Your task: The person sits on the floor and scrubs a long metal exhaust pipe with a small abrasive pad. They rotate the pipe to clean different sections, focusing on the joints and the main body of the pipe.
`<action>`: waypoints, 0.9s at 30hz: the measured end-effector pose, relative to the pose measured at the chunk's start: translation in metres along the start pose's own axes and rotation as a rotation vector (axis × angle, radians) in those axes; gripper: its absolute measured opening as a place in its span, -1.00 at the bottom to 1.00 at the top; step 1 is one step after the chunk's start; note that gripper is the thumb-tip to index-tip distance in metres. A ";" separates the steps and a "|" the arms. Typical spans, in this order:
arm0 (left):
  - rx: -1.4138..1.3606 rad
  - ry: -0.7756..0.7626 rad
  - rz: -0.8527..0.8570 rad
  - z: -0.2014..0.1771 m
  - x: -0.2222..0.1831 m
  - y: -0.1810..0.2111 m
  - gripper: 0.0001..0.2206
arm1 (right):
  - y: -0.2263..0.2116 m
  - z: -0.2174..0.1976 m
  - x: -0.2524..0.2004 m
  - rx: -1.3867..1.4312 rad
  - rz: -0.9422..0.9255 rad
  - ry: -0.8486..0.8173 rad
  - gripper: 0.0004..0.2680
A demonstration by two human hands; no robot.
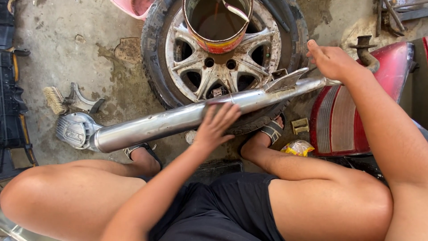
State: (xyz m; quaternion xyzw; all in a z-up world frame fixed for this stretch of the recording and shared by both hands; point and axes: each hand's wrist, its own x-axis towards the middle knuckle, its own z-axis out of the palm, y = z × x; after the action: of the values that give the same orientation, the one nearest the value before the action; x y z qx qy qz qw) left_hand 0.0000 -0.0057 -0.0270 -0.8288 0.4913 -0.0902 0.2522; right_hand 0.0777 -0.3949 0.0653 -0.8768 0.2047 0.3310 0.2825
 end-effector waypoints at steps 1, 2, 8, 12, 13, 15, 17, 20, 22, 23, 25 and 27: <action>-0.001 -0.002 0.001 0.002 -0.016 -0.012 0.00 | 0.001 0.002 0.001 0.000 0.001 -0.003 -0.36; -0.031 -0.029 0.070 0.003 -0.032 -0.023 -0.03 | 0.004 0.003 0.001 -0.035 0.001 -0.001 -0.35; 0.006 -0.010 0.278 -0.015 0.017 -0.020 -0.11 | 0.005 0.007 0.005 -0.198 -0.027 -0.014 -0.32; 0.038 -0.248 0.444 -0.043 0.083 0.032 -0.32 | 0.022 0.015 0.014 -0.207 -0.140 0.044 -0.25; 0.049 -0.242 0.438 -0.039 0.085 0.030 -0.32 | 0.025 0.013 0.014 -0.207 -0.145 0.058 -0.25; -0.120 -0.157 0.433 -0.034 0.082 0.027 -0.22 | 0.031 0.017 0.015 -0.259 -0.105 0.035 -0.24; -0.186 -0.121 0.399 -0.041 0.054 -0.015 -0.23 | 0.057 0.025 0.030 -0.268 -0.132 0.045 -0.25; -0.341 -0.063 0.368 -0.025 0.008 -0.051 -0.22 | 0.060 0.029 0.024 -0.301 -0.126 0.020 -0.26; -0.408 -0.032 0.362 -0.017 -0.003 -0.058 -0.22 | 0.056 0.030 0.023 -0.324 -0.107 0.006 -0.27; -0.480 -0.011 0.359 -0.019 -0.001 -0.056 -0.21 | 0.058 0.033 0.027 -0.333 -0.086 -0.021 -0.22; -0.521 0.028 0.324 -0.024 0.024 -0.050 -0.19 | 0.054 0.027 0.041 -0.358 -0.095 -0.013 -0.17; -0.445 0.054 0.343 -0.035 0.053 -0.030 -0.16 | 0.057 0.031 0.042 -0.336 -0.063 -0.032 -0.22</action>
State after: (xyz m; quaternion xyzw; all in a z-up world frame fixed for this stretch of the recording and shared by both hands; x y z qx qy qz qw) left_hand 0.0358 -0.0513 0.0129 -0.7659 0.6385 0.0416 0.0625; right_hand 0.0614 -0.4260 -0.0043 -0.9123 0.1143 0.3654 0.1455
